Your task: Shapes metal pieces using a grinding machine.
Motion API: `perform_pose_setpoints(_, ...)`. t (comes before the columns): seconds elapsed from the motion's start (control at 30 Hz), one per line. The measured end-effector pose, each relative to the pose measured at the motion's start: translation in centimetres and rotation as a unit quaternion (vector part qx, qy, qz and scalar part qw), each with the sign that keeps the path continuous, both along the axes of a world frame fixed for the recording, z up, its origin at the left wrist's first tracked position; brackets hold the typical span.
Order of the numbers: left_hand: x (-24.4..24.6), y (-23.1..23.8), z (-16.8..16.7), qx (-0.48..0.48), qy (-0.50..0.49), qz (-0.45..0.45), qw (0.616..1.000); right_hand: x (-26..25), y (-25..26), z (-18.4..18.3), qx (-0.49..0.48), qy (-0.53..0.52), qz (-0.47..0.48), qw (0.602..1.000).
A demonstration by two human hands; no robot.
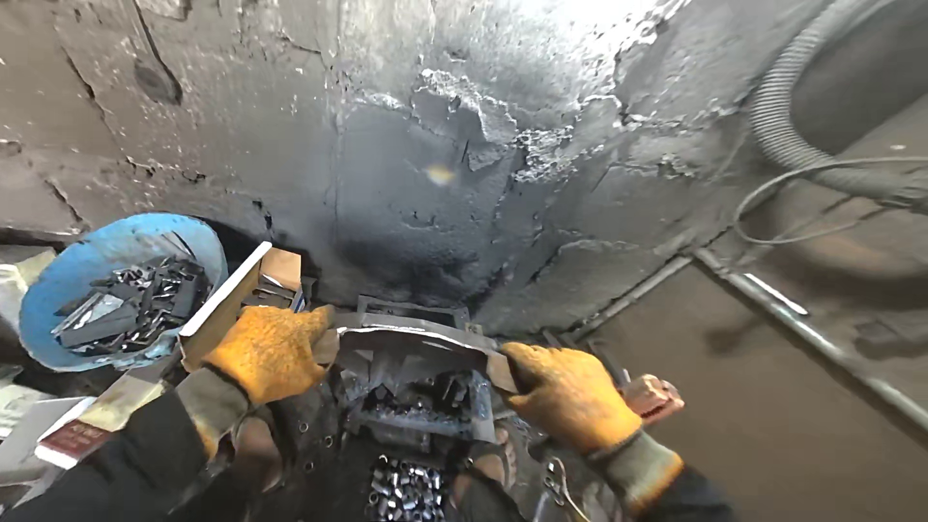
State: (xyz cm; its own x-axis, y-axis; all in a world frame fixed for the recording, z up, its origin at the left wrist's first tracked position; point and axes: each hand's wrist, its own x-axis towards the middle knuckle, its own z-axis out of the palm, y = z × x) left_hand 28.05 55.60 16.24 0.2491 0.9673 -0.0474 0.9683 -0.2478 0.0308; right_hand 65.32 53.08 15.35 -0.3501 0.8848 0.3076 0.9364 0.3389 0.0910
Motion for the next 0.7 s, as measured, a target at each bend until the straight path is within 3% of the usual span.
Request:
perform_pose_setpoints(0.17, -0.8, 0.9, 0.1, -0.027, 0.014, 0.008, 1.000, -0.3, 1.7, 0.3, 0.007, -0.021, 0.043, 0.999)
perform_pose_setpoints(0.4, -1.1, -0.9, 1.5, -0.040, 0.033, 0.042, 0.998, -2.5, 1.7, 2.6, -0.182, -0.026, -0.062, 0.981)
perform_pose_setpoints(0.57, -0.9, -0.7, 2.5, -0.094, 0.060, 0.061, 0.992, -3.0, 1.7, 2.5, -0.196, -0.034, -0.056, 0.978)
perform_pose_setpoints(0.63, -1.1, -1.6, 2.4, -0.011, 0.038, 0.055, 0.998, -2.7, 0.9, 2.8, -0.144, -0.005, -0.049, 0.988)
perform_pose_setpoints(0.7, -1.8, -1.7, 1.3, 0.153, 0.001, 0.017, 0.988, -2.3, 0.7, 2.4, -0.054, 0.020, -0.032, 0.998)
